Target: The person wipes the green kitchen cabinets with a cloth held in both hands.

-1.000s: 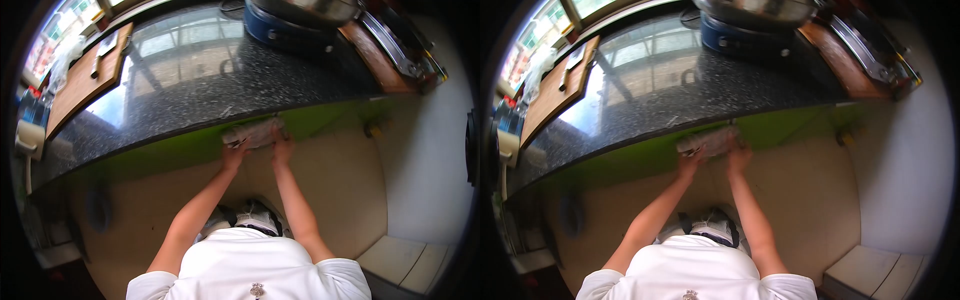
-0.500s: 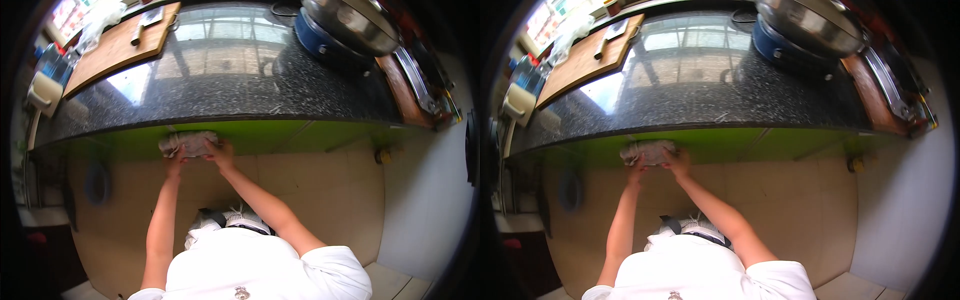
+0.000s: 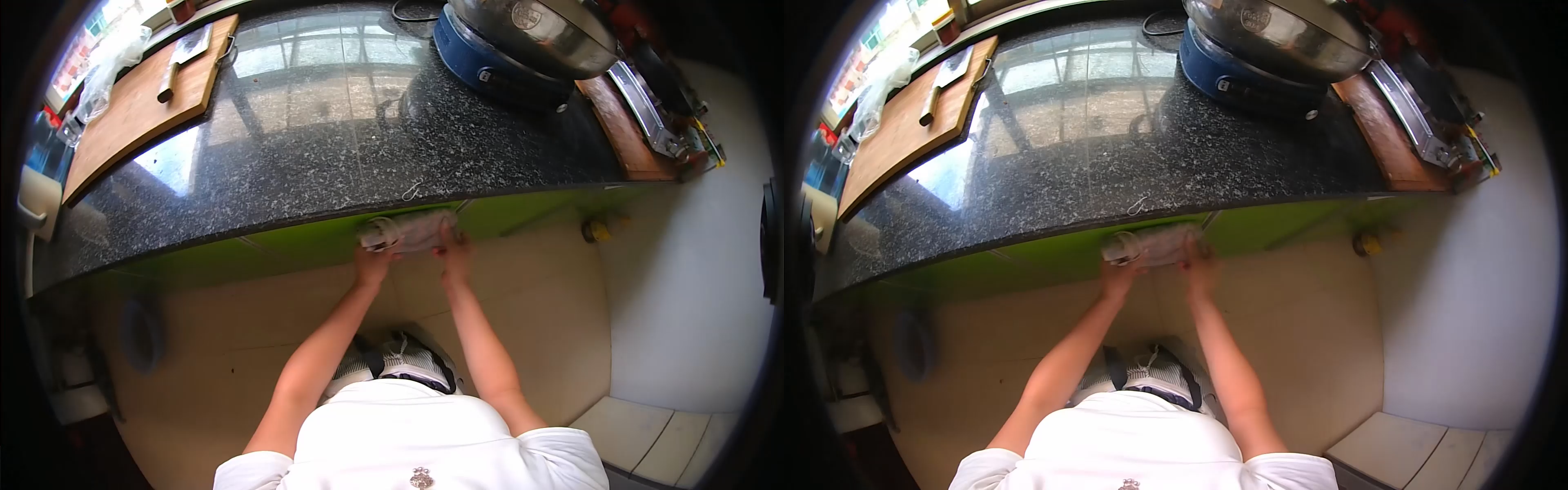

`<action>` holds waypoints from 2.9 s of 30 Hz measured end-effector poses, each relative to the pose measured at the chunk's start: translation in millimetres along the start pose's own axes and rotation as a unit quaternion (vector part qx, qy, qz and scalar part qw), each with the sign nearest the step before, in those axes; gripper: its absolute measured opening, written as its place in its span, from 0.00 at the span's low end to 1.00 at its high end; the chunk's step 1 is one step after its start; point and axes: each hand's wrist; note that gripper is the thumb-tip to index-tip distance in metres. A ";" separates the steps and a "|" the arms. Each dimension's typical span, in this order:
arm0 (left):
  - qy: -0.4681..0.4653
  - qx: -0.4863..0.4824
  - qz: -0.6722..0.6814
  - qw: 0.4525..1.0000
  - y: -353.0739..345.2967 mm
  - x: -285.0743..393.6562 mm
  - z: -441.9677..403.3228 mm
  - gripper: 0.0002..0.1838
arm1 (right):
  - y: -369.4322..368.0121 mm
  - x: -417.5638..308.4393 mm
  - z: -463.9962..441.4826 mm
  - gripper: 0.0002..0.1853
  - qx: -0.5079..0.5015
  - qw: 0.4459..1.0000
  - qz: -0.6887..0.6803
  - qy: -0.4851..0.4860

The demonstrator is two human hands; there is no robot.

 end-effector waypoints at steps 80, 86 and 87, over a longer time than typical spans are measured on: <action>0.035 -0.055 -0.109 0.992 27.6 2.1 -1.1 0.14 | -14.3 11.7 11.0 0.17 0.040 0.998 -0.033 -0.027; 0.000 -0.101 -0.146 0.984 -6.9 -55.7 -18.3 0.13 | 18.6 -4.1 -18.2 0.12 0.023 0.999 0.000 0.023; 0.016 -0.084 -0.123 0.989 -5.0 -57.6 -15.5 0.12 | 18.3 -1.6 -18.3 0.12 0.010 1.000 0.018 0.021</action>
Point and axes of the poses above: each hand's wrist, its own z-axis away from the middle knuckle, its own y-axis out of the back of the hand, x = y × z, and after that the axes turned 1 degree about -x, right-handed
